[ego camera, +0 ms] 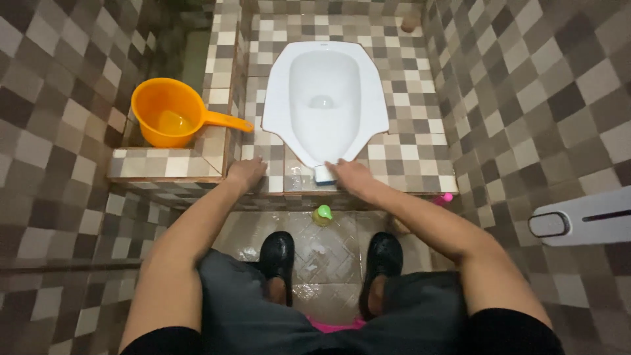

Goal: Cleaning a squat toilet using water from a basin, a scrub brush, and a cleaning cloth.

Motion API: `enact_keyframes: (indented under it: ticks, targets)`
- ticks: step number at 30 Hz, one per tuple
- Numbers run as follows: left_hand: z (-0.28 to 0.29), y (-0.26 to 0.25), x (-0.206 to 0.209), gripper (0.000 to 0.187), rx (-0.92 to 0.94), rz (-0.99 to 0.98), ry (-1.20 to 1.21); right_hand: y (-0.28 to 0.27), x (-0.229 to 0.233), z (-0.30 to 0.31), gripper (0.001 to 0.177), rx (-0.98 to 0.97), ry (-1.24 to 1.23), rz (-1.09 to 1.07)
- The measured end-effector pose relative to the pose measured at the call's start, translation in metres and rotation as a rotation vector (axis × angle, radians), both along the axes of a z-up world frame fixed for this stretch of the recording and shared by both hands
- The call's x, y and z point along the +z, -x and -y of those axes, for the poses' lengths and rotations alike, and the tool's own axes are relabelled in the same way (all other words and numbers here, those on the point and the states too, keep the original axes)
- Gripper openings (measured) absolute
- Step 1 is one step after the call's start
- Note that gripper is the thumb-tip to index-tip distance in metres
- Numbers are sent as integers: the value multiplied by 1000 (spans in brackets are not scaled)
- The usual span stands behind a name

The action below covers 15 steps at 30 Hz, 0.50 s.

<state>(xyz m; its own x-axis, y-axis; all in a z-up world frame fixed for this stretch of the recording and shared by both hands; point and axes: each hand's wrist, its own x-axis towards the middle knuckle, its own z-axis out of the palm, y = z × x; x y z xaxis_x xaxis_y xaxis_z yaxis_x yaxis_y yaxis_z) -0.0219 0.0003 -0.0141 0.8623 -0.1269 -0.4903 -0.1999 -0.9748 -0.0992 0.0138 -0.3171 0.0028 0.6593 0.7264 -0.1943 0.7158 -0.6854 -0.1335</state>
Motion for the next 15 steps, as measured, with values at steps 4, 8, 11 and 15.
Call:
enact_keyframes:
  ticks: [4, 8, 11, 15]
  targets:
    - [-3, 5, 10, 39, -156, 60, -200, -18, -7, 41, 38, -132, 12, 4]
    - [4, 25, 44, 33, -242, 86, -368, -41, -34, 76, 44, -211, 132, 75]
    - [4, 34, 54, 29, -301, 136, -431, -31, -17, 53, 48, -151, 74, -24]
    - [-1, 38, 58, 30, -335, 167, -512, -14, -15, 5, 55, -56, 33, -27]
